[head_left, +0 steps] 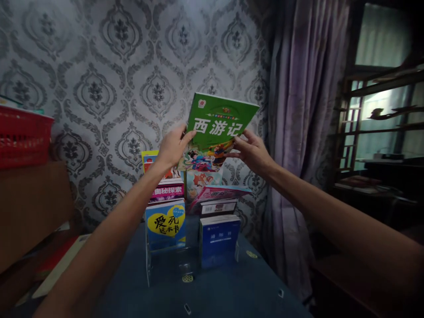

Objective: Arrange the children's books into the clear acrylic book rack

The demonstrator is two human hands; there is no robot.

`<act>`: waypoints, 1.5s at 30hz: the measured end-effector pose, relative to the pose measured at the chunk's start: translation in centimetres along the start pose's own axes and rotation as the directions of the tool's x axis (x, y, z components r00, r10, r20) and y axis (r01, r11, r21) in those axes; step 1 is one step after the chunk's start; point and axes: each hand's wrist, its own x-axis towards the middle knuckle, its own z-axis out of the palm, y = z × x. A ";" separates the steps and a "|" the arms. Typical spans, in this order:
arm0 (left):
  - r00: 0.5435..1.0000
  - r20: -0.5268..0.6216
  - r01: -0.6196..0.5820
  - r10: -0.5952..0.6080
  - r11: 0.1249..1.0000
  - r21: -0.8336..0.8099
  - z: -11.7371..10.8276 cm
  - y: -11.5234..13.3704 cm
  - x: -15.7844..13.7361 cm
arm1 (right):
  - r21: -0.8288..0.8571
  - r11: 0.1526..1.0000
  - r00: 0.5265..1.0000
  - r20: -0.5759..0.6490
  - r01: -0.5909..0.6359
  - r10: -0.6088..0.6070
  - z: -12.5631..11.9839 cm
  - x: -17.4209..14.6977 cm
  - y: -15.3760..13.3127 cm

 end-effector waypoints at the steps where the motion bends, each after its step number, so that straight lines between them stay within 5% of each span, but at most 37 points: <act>1: 1.000 0.026 0.001 -0.001 1.000 0.009 0.6 -0.2 -0.4 | 0.007 1.000 1.000 -0.011 -0.016 0.016 -0.5 -0.2 0.6; 9: 0.977 0.178 0.101 -0.119 0.989 0.105 4.0 -2.6 -2.8 | 0.020 0.986 0.987 -0.013 -0.163 0.163 -3.1 -1.3 4.8; 18: 0.919 0.315 0.216 -0.237 0.971 0.100 4.6 -6.2 -3.8 | 0.058 0.954 0.955 0.021 -0.295 0.294 -3.6 -1.8 7.9; 30: 0.939 0.316 0.051 -0.134 0.965 0.259 3.3 -6.7 -3.7 | 0.032 0.963 0.963 0.041 -0.267 0.266 -2.9 -1.4 7.7; 45: 0.916 0.360 0.060 -0.175 0.949 0.310 2.8 -6.3 -3.4 | 0.053 0.946 0.948 0.027 -0.319 0.318 -2.6 -1.2 7.0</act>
